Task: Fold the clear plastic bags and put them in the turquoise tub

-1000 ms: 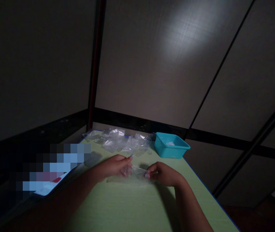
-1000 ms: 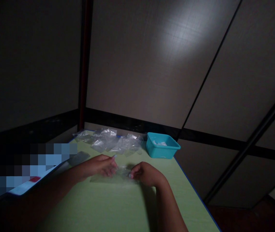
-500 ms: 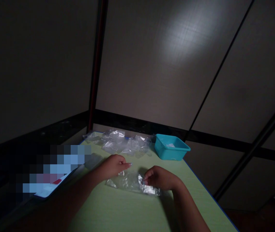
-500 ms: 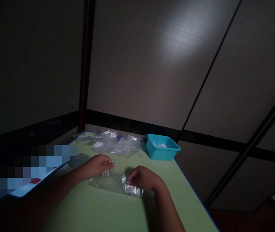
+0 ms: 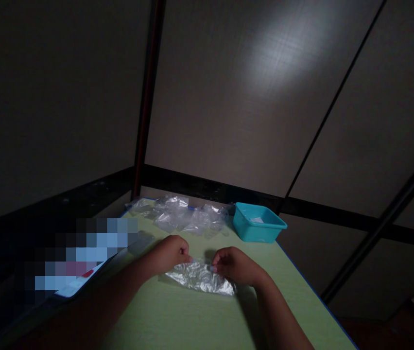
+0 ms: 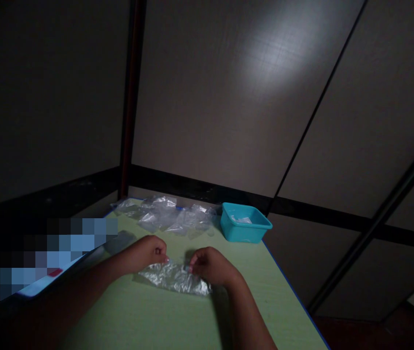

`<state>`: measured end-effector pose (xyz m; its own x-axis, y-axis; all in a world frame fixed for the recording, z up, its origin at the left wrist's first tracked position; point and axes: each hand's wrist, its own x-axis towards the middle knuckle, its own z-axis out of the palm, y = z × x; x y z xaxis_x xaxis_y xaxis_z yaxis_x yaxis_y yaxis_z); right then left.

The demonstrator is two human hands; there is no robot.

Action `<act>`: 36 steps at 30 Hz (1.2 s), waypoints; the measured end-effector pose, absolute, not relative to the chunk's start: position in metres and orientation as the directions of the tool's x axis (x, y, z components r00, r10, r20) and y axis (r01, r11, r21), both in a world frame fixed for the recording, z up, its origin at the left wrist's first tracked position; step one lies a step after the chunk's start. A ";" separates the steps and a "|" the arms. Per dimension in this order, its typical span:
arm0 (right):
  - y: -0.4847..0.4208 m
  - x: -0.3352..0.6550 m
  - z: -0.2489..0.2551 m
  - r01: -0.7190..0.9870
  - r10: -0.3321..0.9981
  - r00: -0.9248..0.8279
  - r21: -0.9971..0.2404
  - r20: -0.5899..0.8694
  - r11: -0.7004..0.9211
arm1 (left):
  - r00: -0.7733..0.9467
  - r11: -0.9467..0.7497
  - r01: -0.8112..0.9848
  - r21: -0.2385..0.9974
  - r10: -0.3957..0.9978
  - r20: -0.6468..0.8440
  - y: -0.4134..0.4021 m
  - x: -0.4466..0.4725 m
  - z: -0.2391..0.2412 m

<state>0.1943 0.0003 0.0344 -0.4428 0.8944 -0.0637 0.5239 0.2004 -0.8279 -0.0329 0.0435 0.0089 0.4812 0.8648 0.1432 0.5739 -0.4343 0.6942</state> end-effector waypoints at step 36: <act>0.017 0.179 0.013 0.655 0.888 -0.439 -0.627 0.138 0.421 | 0.376 -0.393 0.602 0.696 0.908 0.187 0.052 -0.040 0.014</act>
<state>0.1793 0.0169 0.0130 -0.4386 0.8880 0.1382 0.6554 0.4213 -0.6269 -0.0403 0.0516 0.0143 0.3757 0.9076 0.1872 0.6018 -0.3925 0.6956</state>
